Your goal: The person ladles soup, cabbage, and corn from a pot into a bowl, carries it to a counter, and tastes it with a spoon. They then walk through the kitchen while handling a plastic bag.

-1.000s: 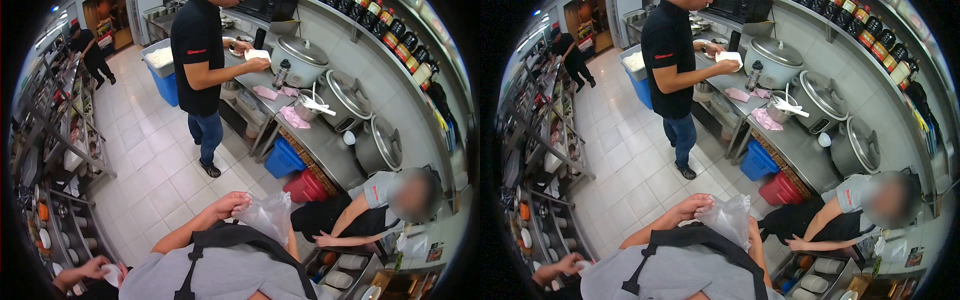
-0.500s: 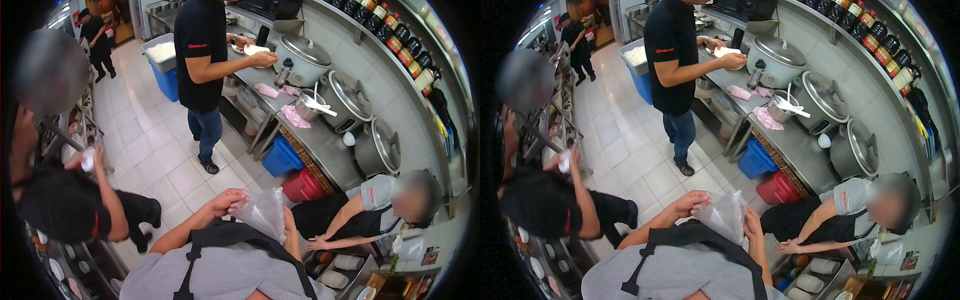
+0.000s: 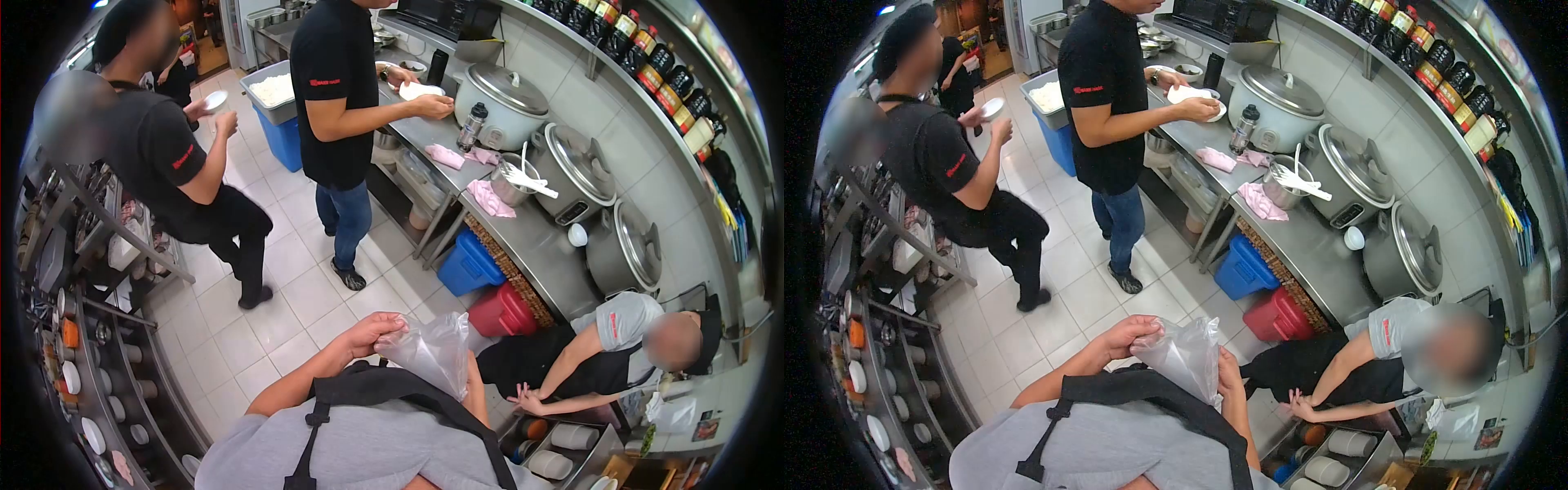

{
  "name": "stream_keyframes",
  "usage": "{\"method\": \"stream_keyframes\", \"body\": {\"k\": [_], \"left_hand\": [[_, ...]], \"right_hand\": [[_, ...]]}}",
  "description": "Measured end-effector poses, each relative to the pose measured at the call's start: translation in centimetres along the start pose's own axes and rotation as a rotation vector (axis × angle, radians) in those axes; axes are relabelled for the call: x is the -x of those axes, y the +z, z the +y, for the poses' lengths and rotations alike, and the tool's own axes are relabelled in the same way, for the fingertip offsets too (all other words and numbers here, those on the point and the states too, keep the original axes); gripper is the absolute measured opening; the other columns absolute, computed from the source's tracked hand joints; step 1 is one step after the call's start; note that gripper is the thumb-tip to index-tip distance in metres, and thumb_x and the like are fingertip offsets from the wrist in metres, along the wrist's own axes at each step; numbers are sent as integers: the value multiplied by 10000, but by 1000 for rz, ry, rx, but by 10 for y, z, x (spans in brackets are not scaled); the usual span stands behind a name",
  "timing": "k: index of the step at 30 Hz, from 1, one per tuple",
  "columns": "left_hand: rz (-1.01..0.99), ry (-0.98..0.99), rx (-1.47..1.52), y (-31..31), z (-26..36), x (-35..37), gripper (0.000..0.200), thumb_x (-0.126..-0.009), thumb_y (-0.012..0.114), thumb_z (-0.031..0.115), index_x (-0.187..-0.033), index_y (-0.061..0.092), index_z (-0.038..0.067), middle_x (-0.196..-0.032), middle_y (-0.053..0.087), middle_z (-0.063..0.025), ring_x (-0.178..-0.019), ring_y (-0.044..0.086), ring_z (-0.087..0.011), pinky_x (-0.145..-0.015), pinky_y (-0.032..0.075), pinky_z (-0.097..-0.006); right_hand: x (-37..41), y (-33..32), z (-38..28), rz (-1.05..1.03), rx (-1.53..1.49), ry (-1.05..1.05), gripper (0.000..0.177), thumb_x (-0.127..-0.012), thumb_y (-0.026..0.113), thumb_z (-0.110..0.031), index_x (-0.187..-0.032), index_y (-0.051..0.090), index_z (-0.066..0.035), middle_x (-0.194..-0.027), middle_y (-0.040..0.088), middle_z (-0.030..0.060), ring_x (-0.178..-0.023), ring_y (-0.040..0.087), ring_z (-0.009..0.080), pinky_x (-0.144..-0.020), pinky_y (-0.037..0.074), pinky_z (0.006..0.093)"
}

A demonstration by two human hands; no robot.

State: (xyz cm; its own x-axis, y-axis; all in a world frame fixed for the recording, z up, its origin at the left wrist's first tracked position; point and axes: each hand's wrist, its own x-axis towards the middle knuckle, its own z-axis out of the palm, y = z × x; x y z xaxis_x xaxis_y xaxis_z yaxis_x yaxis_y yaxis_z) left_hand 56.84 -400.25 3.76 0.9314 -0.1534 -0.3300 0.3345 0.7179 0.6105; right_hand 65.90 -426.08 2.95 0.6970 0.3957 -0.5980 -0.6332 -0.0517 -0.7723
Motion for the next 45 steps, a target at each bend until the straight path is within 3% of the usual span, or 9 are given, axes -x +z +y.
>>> {"method": "stream_keyframes", "body": {"k": [12,15,25,27,35,38,39,42,45], "left_hand": [[-80,-11,-23,-7,-5,-14,193,-993,564,219,-977,643,43,-652,512,64,-519,424,-22,-481,344,-192],[-18,-31,-26,4,1,-12,186,-991,566,212,-987,640,41,-657,518,64,-523,429,-21,-486,351,-192],[-116,-45,10,-16,-9,-24,175,-989,568,204,-985,638,43,-749,581,38,-610,507,-36,-562,426,-201],[-128,-57,9,-17,-8,-23,164,-986,564,191,-988,635,42,-840,626,15,-702,573,-56,-644,474,-213],[-80,-17,-5,-10,-6,-18,181,-981,584,219,-971,645,49,-749,588,37,-606,515,-36,-548,429,-203],[-90,-24,1,-11,-6,-17,166,-979,580,199,-971,640,44,-781,606,26,-645,542,-48,-598,456,-209],[-97,-27,5,-12,-6,-16,160,-980,577,189,-972,637,41,-795,613,21,-663,555,-54,-621,469,-213],[-71,-18,-2,-8,-5,-15,163,-974,585,190,-968,635,35,-760,593,27,-609,518,-42,-552,424,-202],[-102,-32,-25,-1,1,-11,162,-968,593,192,-957,636,35,-723,563,39,-551,463,-29,-481,351,-199]], "right_hand": [[-53,-46,58,-146,-215,-26,211,-930,624,-104,-1107,666,4,-961,706,73,-776,681,144,-694,566,286],[-47,-43,53,-123,-208,-20,204,-931,624,-108,-1098,671,1,-951,705,69,-763,676,138,-679,561,282],[-66,-56,64,-111,-114,8,155,-938,607,-102,-1034,689,-11,-884,696,55,-695,650,127,-609,534,277],[-64,-52,59,-106,-123,11,148,-933,608,-90,-1027,691,-11,-877,696,56,-685,647,125,-600,532,276],[-51,-34,39,-91,-129,31,135,-921,619,-72,-1006,703,-10,-860,702,51,-669,654,128,-586,537,277],[-17,-9,11,-11,-206,24,140,-922,622,-79,-1012,705,-11,-859,703,50,-670,657,130,-586,542,276],[28,22,-24,43,-273,-6,141,-922,623,-81,-1013,706,-11,-856,704,50,-665,657,130,-582,542,275],[53,35,-40,18,-317,-117,155,-928,624,-95,-1041,694,-14,-905,701,52,-718,661,133,-632,545,282],[-10,-14,5,-83,-260,-68,142,-936,623,-121,-1034,664,-26,-945,680,43,-803,649,141,-728,537,303]]}}
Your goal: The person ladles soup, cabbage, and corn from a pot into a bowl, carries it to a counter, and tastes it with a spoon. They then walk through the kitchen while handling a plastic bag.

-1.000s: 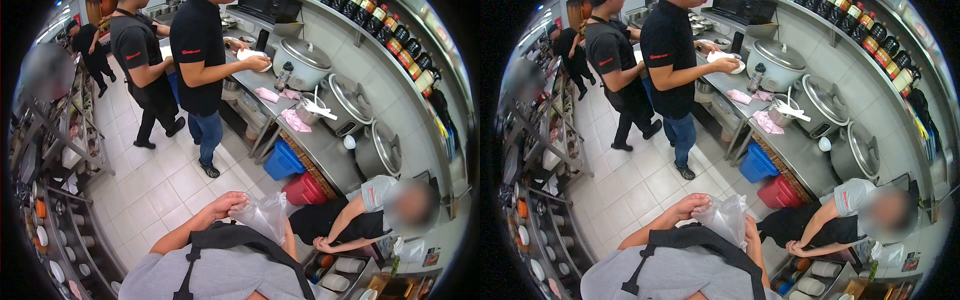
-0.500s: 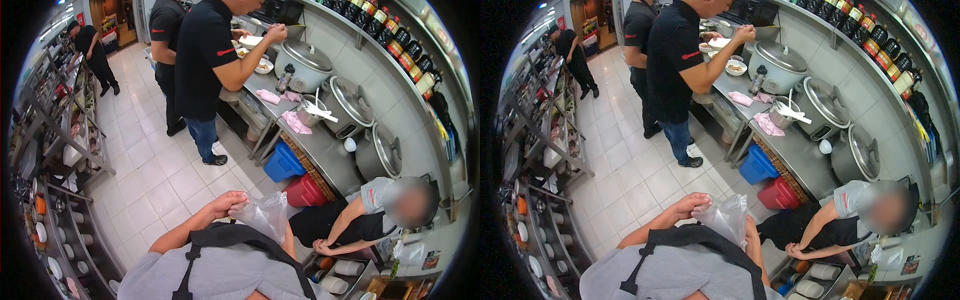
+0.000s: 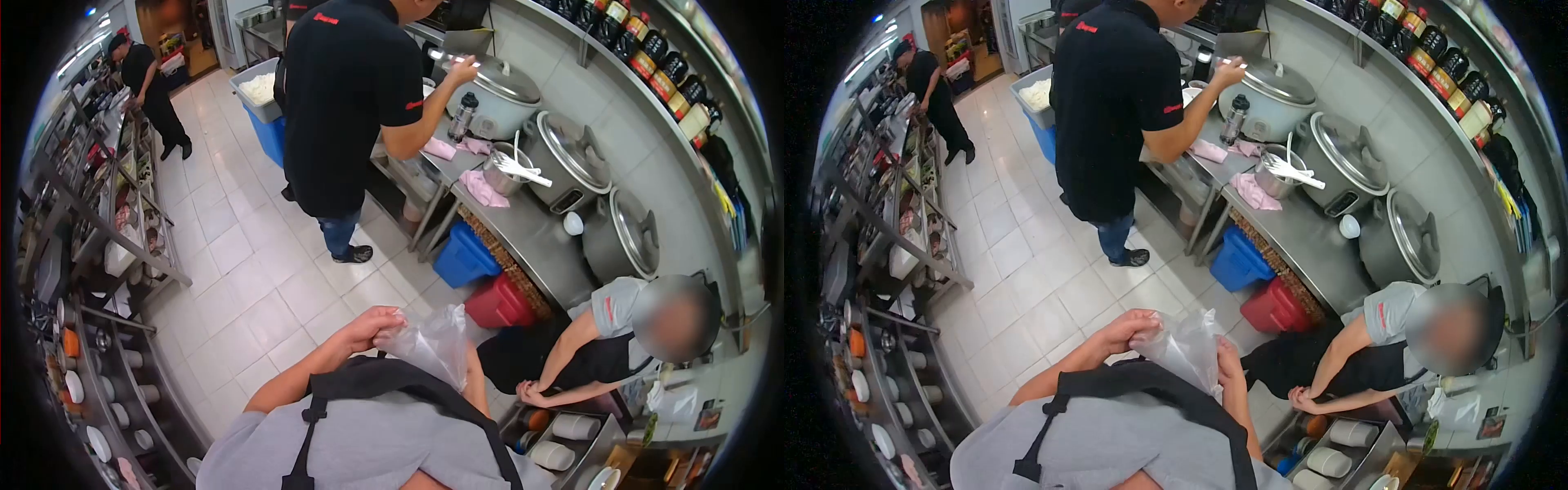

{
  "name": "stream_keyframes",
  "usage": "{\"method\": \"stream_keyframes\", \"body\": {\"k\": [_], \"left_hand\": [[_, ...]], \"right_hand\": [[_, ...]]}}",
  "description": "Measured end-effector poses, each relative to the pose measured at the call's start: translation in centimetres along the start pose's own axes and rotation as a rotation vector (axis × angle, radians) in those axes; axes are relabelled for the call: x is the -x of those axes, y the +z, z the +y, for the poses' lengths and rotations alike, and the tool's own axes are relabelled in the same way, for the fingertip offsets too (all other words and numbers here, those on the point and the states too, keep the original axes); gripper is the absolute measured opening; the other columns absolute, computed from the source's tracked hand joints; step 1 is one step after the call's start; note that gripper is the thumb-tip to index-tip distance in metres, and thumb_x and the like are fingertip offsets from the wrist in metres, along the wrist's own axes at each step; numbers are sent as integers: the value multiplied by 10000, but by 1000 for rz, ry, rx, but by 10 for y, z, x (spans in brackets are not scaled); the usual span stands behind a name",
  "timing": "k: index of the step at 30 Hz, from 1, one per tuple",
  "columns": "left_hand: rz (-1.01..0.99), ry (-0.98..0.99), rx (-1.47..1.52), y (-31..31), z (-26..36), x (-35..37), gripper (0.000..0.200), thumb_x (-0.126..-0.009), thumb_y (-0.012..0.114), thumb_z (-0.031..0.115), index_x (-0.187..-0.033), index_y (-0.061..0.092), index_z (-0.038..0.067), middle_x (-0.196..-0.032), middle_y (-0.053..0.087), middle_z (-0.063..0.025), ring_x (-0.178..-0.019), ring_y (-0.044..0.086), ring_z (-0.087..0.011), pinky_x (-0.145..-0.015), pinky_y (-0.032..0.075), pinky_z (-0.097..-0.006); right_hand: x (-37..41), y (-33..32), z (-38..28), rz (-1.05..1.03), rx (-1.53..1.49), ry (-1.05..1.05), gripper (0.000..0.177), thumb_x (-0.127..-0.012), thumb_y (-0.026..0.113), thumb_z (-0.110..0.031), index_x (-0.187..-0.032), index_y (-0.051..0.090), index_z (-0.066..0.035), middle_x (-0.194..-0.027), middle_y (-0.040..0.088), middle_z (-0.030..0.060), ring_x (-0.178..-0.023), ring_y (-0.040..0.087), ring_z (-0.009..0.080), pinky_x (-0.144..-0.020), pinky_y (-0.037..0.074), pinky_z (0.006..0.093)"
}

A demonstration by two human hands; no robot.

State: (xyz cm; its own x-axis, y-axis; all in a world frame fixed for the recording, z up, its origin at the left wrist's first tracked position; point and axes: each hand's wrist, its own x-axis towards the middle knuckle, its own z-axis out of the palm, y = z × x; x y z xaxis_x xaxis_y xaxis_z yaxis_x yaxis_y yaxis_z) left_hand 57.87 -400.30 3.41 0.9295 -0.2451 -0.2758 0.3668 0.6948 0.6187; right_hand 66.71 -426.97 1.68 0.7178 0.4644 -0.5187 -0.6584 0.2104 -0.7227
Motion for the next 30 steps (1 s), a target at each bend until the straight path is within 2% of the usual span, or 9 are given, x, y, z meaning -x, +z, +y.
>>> {"method": "stream_keyframes", "body": {"k": [3,5,9,12,18,21,24,27,30], "left_hand": [[42,-68,-87,3,0,-1,157,-967,593,190,-947,640,42,-690,530,52,-507,406,-20,-441,279,-203],[38,-73,-85,-1,2,-4,158,-966,598,196,-951,644,46,-718,564,43,-541,459,-28,-473,340,-202],[171,-63,-40,12,3,-5,161,-965,605,200,-972,648,45,-813,641,19,-653,570,-53,-584,462,-212],[97,-57,-26,-2,-1,-9,159,-964,607,195,-993,648,44,-892,673,5,-743,616,-70,-672,505,-227],[115,-30,3,0,-2,-6,147,-973,591,185,-975,641,47,-830,641,16,-687,581,-58,-626,490,-225],[84,-30,-16,-2,-3,-7,157,-974,583,201,-953,645,59,-678,541,52,-541,440,-37,-503,379,-217],[84,-36,-29,-2,-2,-7,169,-980,572,207,-951,646,58,-652,502,59,-530,423,-41,-493,362,-216],[182,-44,-21,9,0,-6,178,-986,561,208,-947,651,59,-632,484,59,-517,400,-40,-478,336,-220],[76,-50,0,1,1,-5,187,-992,552,208,-944,657,60,-627,487,55,-515,409,-45,-491,361,-219]], "right_hand": [[-32,-34,8,-104,-138,-15,107,-941,622,-142,-990,623,-47,-939,647,30,-863,621,152,-811,513,329],[-37,-35,5,-112,-201,-62,88,-939,625,-143,-923,590,-64,-870,613,19,-851,602,159,-838,506,343],[-37,-31,-1,-157,-192,-45,81,-937,625,-137,-947,603,-60,-931,640,27,-892,617,162,-858,512,348],[-41,-40,12,-113,-145,-13,102,-935,631,-145,-971,612,-52,-959,661,41,-898,632,162,-853,520,341],[-32,-39,14,-76,-29,-4,161,-936,632,-163,-1024,619,-29,-913,675,57,-811,651,157,-775,542,309],[-28,-31,9,-13,45,12,170,-936,627,-162,-1027,619,-20,-905,674,63,-789,651,157,-743,546,303],[-24,-28,6,5,56,25,171,-934,628,-159,-1027,618,-16,-908,673,68,-788,651,158,-733,547,304],[-28,-34,9,-3,50,20,166,-932,628,-150,-1026,616,-14,-906,671,68,-787,650,158,-730,546,303],[-32,-35,9,-17,42,9,153,-931,622,-132,-1027,614,-13,-909,670,65,-786,649,154,-733,543,298]]}}
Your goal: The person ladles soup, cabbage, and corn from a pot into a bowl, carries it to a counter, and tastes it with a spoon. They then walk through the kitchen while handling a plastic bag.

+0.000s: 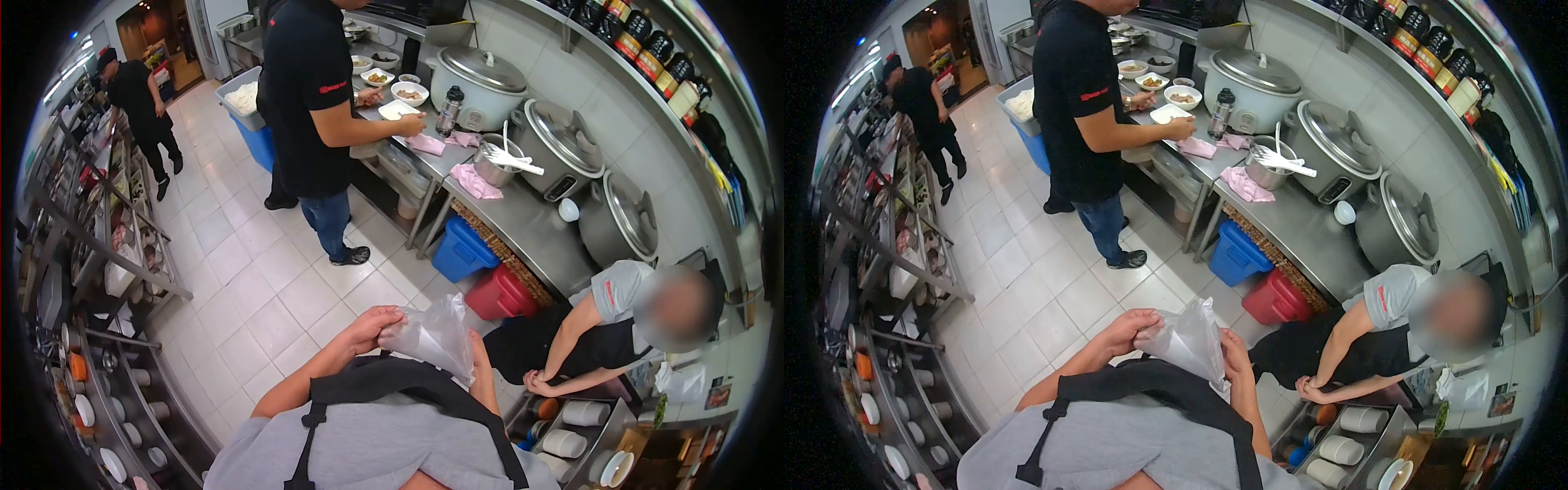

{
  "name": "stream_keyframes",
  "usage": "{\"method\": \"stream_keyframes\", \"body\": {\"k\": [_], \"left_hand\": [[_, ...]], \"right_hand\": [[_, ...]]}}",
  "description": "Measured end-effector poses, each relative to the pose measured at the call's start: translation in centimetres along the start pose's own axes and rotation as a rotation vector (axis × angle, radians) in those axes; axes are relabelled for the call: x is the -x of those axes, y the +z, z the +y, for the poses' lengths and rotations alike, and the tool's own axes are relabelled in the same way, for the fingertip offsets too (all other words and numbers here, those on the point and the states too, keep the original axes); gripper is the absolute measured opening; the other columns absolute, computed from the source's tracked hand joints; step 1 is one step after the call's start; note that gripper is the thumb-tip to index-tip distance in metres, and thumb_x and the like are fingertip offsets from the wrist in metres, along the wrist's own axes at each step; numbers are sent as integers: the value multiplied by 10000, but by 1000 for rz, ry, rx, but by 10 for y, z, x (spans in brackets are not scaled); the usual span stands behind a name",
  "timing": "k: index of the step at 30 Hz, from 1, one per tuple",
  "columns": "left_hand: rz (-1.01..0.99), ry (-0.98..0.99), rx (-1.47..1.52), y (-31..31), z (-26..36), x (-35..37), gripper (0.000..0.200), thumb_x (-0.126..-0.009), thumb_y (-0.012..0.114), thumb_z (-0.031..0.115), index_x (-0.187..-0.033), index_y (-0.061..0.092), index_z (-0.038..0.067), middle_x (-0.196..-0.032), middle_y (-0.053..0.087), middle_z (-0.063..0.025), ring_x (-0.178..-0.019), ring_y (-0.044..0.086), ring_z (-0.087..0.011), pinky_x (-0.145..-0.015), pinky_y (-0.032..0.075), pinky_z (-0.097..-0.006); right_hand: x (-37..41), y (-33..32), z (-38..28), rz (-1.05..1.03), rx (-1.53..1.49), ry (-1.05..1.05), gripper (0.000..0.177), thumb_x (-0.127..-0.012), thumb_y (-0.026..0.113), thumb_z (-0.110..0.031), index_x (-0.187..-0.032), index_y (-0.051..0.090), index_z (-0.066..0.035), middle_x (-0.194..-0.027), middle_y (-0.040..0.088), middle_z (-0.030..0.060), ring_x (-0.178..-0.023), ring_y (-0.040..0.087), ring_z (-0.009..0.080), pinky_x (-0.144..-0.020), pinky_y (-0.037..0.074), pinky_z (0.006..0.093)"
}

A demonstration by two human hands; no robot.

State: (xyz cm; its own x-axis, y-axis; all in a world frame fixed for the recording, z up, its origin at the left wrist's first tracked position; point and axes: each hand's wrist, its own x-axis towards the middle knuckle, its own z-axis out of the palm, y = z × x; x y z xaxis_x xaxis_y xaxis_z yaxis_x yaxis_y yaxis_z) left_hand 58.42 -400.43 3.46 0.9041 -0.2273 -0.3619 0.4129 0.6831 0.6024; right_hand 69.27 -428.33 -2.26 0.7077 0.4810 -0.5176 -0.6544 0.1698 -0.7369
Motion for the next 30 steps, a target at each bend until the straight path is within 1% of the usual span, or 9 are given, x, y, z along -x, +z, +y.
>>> {"method": "stream_keyframes", "body": {"k": [3,6,9,12,15,18,24,27,30], "left_hand": [[0,-5,4,-1,0,0,191,-994,551,210,-946,660,61,-679,534,39,-553,457,-55,-527,405,-227],[96,18,4,14,3,4,195,-995,551,214,-947,661,60,-750,582,23,-616,507,-65,-573,443,-231],[8,-14,20,-3,-2,0,190,-992,557,215,-954,656,58,-829,623,1,-693,562,-83,-621,482,-249],[52,11,18,-12,-11,-7,165,-987,562,203,-987,642,58,-883,644,-14,-758,602,-102,-656,515,-270],[144,5,-4,3,2,3,155,-986,552,184,-1021,626,52,-928,652,-26,-809,622,-121,-701,528,-283],[86,15,-9,-11,-5,-1,165,-987,529,158,-1053,609,29,-942,651,-38,-834,623,-128,-738,523,-278],[149,7,18,-4,2,-2,166,-983,531,153,-1055,597,18,-944,652,-49,-840,626,-136,-752,522,-280],[126,7,18,-13,2,-6,152,-980,537,148,-1039,600,23,-937,655,-47,-832,629,-140,-753,526,-289],[115,2,35,-26,-2,-11,138,-974,544,139,-1027,602,26,-931,657,-45,-830,634,-144,-756,531,-297]], "right_hand": [[4,0,0,-1,-5,-9,143,-931,615,-117,-1030,613,-13,-919,671,62,-788,646,148,-738,540,291],[9,3,1,14,-38,-9,139,-933,610,-112,-1032,613,-15,-926,667,55,-793,641,143,-739,535,287],[14,9,-2,23,-56,11,138,-931,617,-116,-1025,616,-15,-917,657,45,-793,632,137,-737,529,284],[13,15,-1,25,0,37,141,-927,628,-124,-1018,621,-17,-898,646,40,-798,623,135,-735,524,279],[3,1,9,1,5,20,143,-925,638,-139,-1019,626,-33,-882,639,37,-808,616,136,-740,522,286],[-6,-6,24,-42,-147,-18,136,-932,634,-158,-1030,628,-64,-895,648,32,-815,629,149,-751,532,324],[2,3,15,-43,-129,48,141,-946,643,-225,-1023,629,-107,-877,642,-12,-767,619,108,-716,510,288],[3,4,18,-10,-140,66,147,-946,640,-213,-1031,630,-95,-875,649,-2,-759,626,115,-713,516,292],[-5,-6,31,-27,-173,66,140,-944,625,-179,-1044,616,-81,-932,670,44,-799,657,169,-753,547,349]]}}
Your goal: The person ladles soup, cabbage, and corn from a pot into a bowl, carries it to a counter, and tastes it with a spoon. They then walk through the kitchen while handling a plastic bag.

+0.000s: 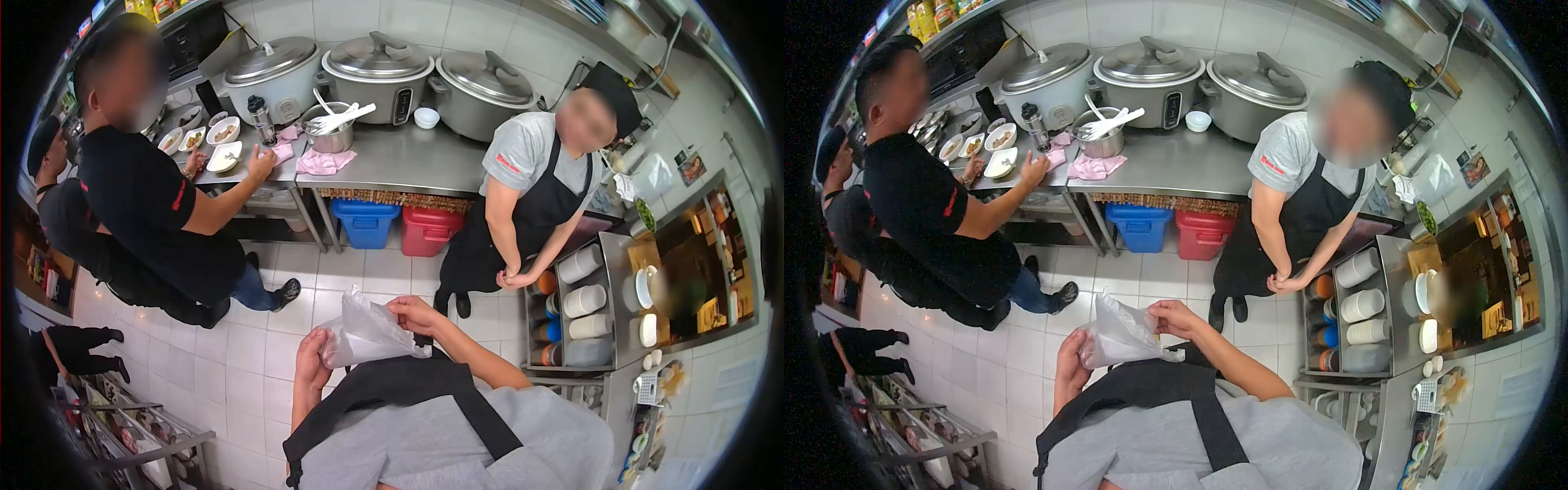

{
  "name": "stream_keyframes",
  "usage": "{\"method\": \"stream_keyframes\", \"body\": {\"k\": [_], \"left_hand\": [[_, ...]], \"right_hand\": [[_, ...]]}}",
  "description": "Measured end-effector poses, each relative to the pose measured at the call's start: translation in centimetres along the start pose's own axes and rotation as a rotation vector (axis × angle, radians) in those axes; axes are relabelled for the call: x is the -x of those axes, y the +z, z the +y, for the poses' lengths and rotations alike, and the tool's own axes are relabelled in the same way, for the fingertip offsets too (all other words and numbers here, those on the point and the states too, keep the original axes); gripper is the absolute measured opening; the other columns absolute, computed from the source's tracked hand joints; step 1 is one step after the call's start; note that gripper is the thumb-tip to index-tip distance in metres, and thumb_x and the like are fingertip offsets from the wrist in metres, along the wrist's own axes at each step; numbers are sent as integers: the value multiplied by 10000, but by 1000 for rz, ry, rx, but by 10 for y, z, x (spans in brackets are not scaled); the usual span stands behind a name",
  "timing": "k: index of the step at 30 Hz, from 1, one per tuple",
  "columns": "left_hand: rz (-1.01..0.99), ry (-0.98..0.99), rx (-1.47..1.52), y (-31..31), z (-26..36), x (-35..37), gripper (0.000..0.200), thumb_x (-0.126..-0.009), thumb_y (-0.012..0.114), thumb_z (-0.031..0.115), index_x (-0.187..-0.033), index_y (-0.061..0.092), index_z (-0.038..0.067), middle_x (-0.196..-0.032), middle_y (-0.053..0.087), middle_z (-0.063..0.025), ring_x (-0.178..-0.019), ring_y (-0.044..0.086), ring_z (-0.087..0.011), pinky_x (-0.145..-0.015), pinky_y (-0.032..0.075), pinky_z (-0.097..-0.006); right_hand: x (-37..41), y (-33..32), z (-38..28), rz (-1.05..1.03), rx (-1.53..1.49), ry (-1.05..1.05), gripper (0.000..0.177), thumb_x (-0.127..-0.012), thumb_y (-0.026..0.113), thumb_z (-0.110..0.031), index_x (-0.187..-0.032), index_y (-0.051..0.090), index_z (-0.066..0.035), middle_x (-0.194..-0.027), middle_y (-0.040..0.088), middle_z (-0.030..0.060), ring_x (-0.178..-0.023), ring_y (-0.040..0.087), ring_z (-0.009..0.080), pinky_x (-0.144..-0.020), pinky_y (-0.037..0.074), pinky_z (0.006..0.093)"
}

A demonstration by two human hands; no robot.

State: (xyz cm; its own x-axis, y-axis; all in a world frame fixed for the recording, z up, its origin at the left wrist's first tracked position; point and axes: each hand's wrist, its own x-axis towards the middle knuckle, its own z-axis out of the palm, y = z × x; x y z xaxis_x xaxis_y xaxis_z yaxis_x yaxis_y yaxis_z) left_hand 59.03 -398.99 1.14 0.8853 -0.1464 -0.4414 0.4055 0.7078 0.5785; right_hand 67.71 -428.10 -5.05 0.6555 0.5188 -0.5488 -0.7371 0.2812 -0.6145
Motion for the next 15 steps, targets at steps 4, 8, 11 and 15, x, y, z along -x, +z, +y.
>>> {"method": "stream_keyframes", "body": {"k": [4,8,11,15], "left_hand": [[26,-14,5,6,3,0,132,-974,546,141,-1020,605,32,-927,656,-43,-835,637,-148,-759,533,-296],[23,2,2,24,14,8,135,-974,544,149,-1019,607,38,-915,653,-42,-817,633,-150,-743,530,-295],[24,26,-18,5,11,1,138,-970,547,150,-1023,607,37,-913,646,-39,-812,620,-141,-728,521,-292],[-5,13,46,0,8,0,155,-960,578,167,-1037,615,38,-902,641,-17,-772,604,-107,-675,513,-266]], "right_hand": [[-7,-9,11,4,27,14,146,-940,634,-189,-1043,619,-88,-941,668,43,-812,655,171,-756,544,345],[-5,-3,5,18,16,2,177,-942,626,-166,-1073,629,-47,-974,669,50,-868,651,154,-794,536,319],[-2,13,-11,27,22,-40,228,-941,627,-163,-1118,628,-19,-1017,673,61,-938,647,159,-847,529,314],[1,31,-28,-80,-109,-67,302,-934,636,-216,-1188,612,-53,-1072,658,64,-977,645,205,-859,525,381]]}}
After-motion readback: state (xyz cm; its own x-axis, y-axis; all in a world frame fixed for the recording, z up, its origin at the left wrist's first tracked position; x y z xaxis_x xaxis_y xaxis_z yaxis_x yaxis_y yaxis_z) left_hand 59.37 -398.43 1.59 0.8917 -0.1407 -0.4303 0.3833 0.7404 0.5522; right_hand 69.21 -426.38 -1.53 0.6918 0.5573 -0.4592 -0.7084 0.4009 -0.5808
